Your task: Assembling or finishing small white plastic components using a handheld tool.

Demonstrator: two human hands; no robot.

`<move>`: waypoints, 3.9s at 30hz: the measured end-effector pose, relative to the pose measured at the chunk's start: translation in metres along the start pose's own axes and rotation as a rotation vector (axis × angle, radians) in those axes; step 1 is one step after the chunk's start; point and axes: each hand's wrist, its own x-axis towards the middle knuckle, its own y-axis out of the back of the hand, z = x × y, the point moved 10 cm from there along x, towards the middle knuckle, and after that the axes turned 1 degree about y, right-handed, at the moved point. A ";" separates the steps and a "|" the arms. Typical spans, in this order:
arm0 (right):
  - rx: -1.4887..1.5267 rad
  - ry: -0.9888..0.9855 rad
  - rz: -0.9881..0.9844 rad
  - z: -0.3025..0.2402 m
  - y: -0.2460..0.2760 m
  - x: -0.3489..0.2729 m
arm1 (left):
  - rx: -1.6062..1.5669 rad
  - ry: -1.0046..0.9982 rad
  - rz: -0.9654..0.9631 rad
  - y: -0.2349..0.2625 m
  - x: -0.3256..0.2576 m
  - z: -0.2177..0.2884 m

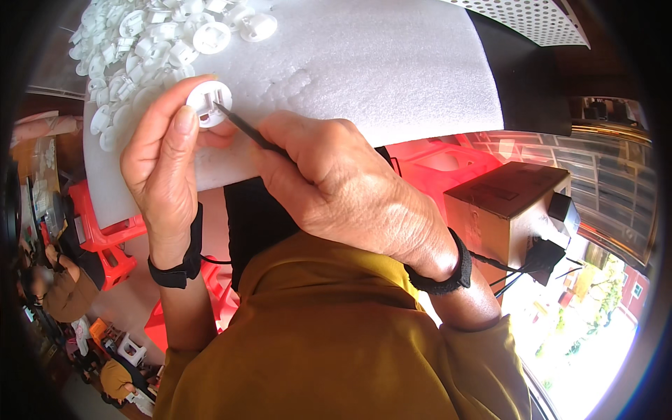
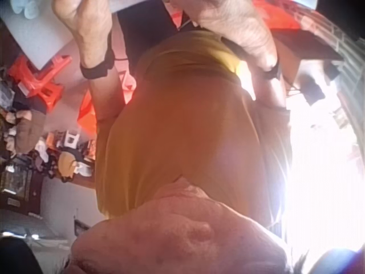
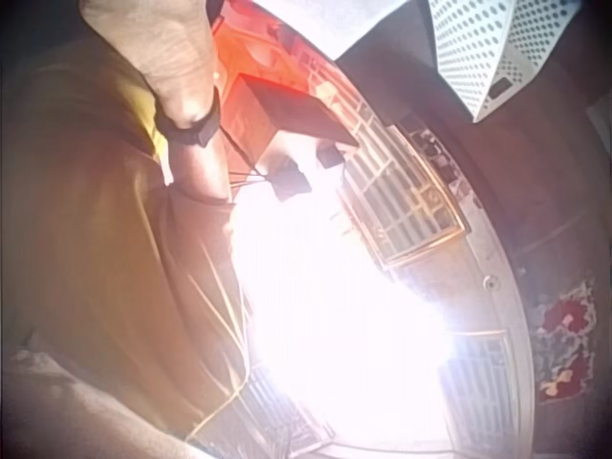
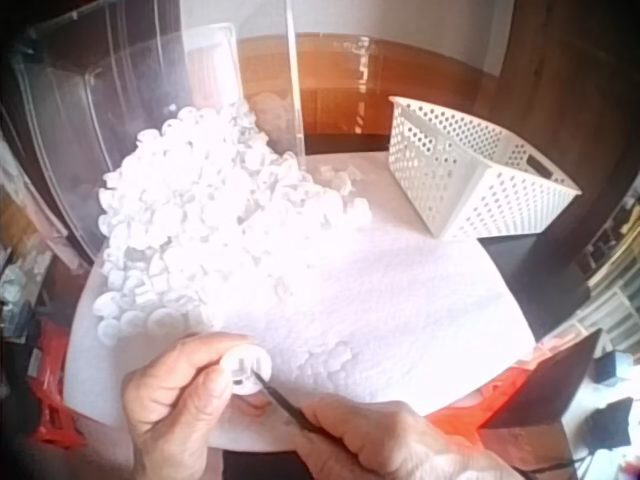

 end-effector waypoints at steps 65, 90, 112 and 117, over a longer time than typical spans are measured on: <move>-0.019 0.297 0.081 -0.020 0.003 -0.004 | -0.061 0.037 -0.061 -0.003 0.000 -0.002; -0.067 0.273 0.064 -0.019 -0.001 -0.003 | -0.059 0.025 -0.037 -0.001 -0.001 0.000; -0.028 0.215 -0.013 -0.024 0.001 -0.007 | -0.235 0.032 -0.018 0.005 0.000 0.000; -0.099 0.228 -0.028 -0.029 0.002 -0.008 | -0.231 -0.010 -0.121 0.004 -0.001 0.001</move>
